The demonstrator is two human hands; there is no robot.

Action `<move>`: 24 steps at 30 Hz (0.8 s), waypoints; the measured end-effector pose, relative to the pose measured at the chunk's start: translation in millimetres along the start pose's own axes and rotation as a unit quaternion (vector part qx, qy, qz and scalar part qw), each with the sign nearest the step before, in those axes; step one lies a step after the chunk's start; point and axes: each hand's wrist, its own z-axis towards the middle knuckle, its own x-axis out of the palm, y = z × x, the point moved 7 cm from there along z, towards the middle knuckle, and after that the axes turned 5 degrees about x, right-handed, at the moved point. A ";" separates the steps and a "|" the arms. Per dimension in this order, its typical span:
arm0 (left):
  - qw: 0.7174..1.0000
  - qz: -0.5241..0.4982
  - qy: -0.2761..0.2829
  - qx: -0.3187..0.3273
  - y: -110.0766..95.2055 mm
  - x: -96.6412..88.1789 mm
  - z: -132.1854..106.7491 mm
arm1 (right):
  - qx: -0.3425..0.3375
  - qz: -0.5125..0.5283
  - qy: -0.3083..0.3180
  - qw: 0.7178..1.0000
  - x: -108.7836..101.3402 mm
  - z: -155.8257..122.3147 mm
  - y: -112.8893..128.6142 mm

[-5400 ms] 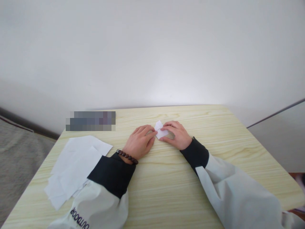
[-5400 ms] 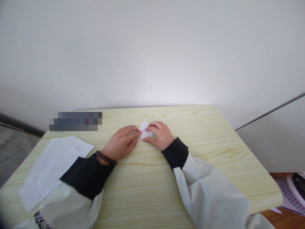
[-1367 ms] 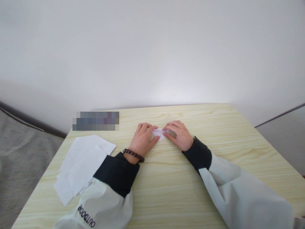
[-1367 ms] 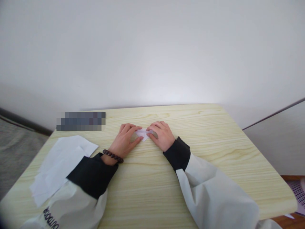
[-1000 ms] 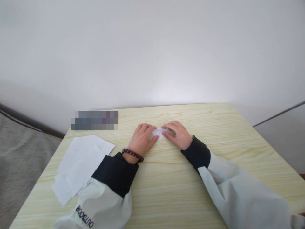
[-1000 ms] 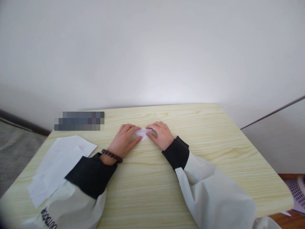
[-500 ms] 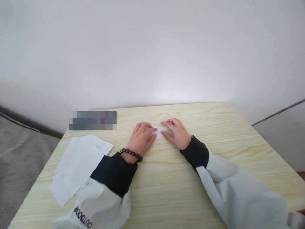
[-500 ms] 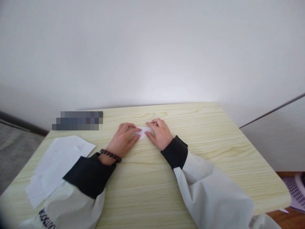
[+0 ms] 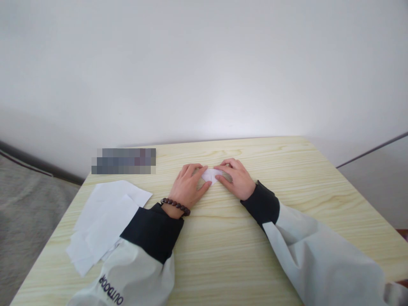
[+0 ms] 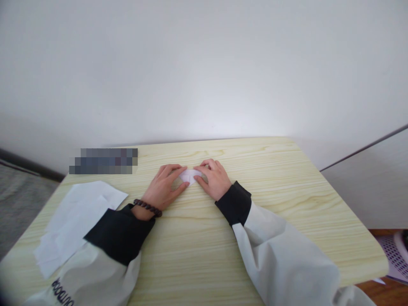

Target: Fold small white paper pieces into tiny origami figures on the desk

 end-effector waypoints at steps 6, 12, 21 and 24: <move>1.000 0.001 0.005 -0.006 0.1 1.1 -0.5 | 0.003 -0.003 0.004 1.000 0.7 0.2 -0.9; 1.000 -0.003 0.002 0.000 -2.9 -1.5 0.3 | 0.002 -0.004 0.003 1.000 1.0 0.0 -1.5; 1.000 -0.016 -0.001 -0.006 -0.2 -0.6 1.0 | -0.004 0.023 -0.002 1.000 -1.8 0.5 0.9; 1.000 -0.015 0.004 -0.004 -0.1 0.8 1.4 | -0.028 0.052 -0.005 0.998 -4.2 0.7 5.5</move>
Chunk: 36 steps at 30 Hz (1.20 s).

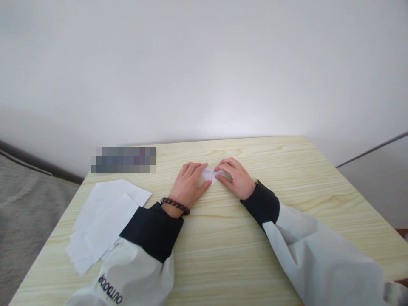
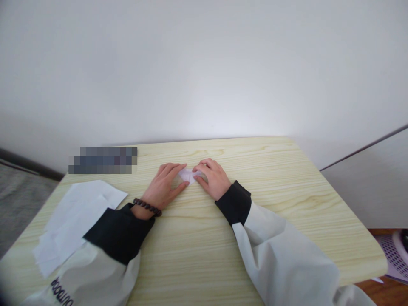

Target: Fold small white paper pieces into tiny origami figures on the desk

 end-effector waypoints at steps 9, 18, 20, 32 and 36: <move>1.000 0.019 -0.016 0.011 -2.9 -2.8 -0.7 | -0.036 0.014 0.003 0.999 -1.0 0.1 6.6; 0.994 0.085 -0.024 0.063 -13.1 -7.4 -0.5 | -0.056 0.001 -0.005 0.998 -0.7 -0.9 9.1; 0.992 0.100 -0.013 0.075 -15.6 -6.8 -0.7 | -0.067 0.001 -0.014 0.998 -1.5 -1.3 10.3; 0.992 0.125 -0.010 0.030 -14.7 -12.0 -0.9 | -0.091 -0.048 -0.006 0.995 -4.4 -0.1 10.9; 0.994 0.108 -0.024 0.021 -9.7 -12.0 -1.8 | -0.082 -0.033 -0.015 0.996 -5.3 -0.6 9.1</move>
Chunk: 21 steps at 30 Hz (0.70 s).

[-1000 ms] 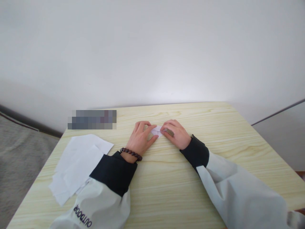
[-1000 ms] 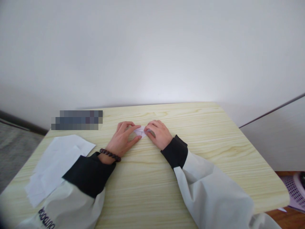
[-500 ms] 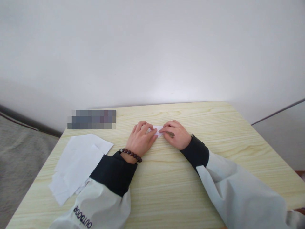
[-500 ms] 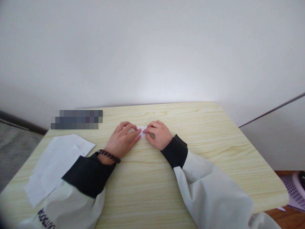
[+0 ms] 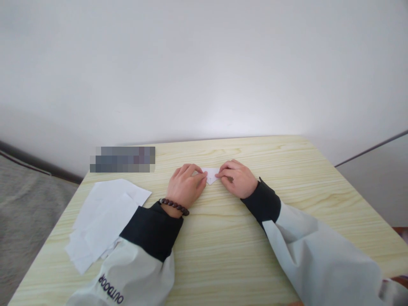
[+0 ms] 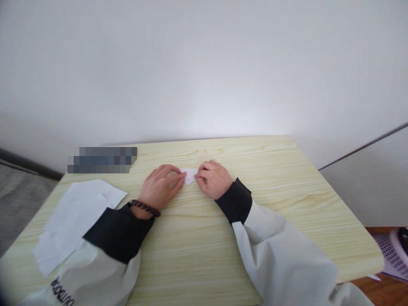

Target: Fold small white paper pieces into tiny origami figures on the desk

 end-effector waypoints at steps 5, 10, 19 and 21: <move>0.997 -0.074 0.000 -0.030 11.6 5.0 0.4 | 0.046 0.010 -0.002 0.999 0.4 -0.6 -4.0; 0.989 -0.122 -0.009 -0.078 22.5 8.9 0.2 | 0.075 -0.016 0.033 0.996 6.0 -0.8 -7.2; 0.991 -0.107 0.022 -0.073 19.3 12.2 -0.9 | 0.052 0.036 -0.005 0.998 3.2 -0.7 -8.2; 0.991 -0.117 0.031 -0.057 17.9 12.6 -0.4 | 0.064 0.059 -0.015 0.996 0.5 -0.1 -8.6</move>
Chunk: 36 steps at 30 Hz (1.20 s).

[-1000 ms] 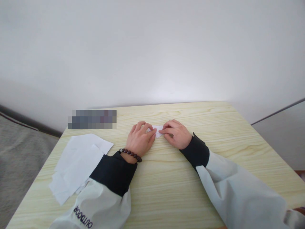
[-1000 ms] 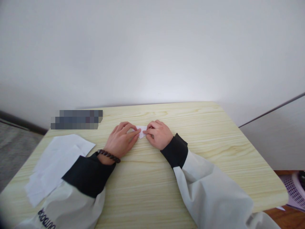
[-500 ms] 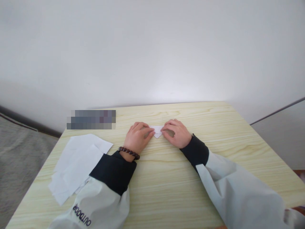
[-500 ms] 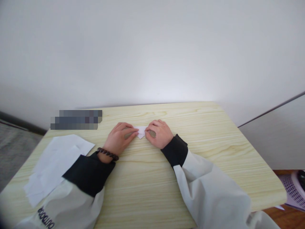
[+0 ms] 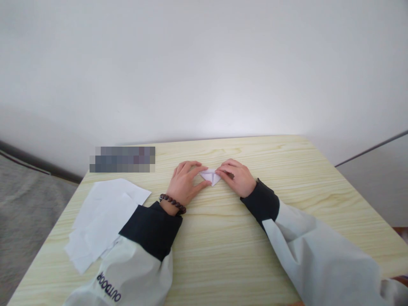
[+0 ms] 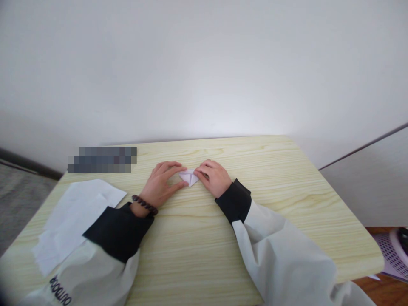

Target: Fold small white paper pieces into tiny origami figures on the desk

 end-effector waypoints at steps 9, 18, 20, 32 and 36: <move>0.993 -0.097 -0.030 0.060 -5.5 -4.9 0.8 | 0.039 0.045 0.001 0.998 -5.1 1.9 -1.4; 0.991 -0.108 -0.063 0.056 -11.7 -14.3 1.1 | 0.030 0.063 0.035 0.997 1.2 0.4 1.1; 0.989 -0.115 -0.066 0.066 -14.3 -15.5 1.0 | 0.039 0.070 0.044 0.996 2.8 0.3 -0.9; 0.991 -0.075 -0.101 0.054 -10.7 -20.5 1.0 | -0.024 0.075 0.048 0.996 -1.3 -1.3 11.7; 0.991 -0.080 -0.097 0.051 -11.0 -19.9 1.5 | -0.027 0.056 0.047 0.997 2.0 -1.8 9.5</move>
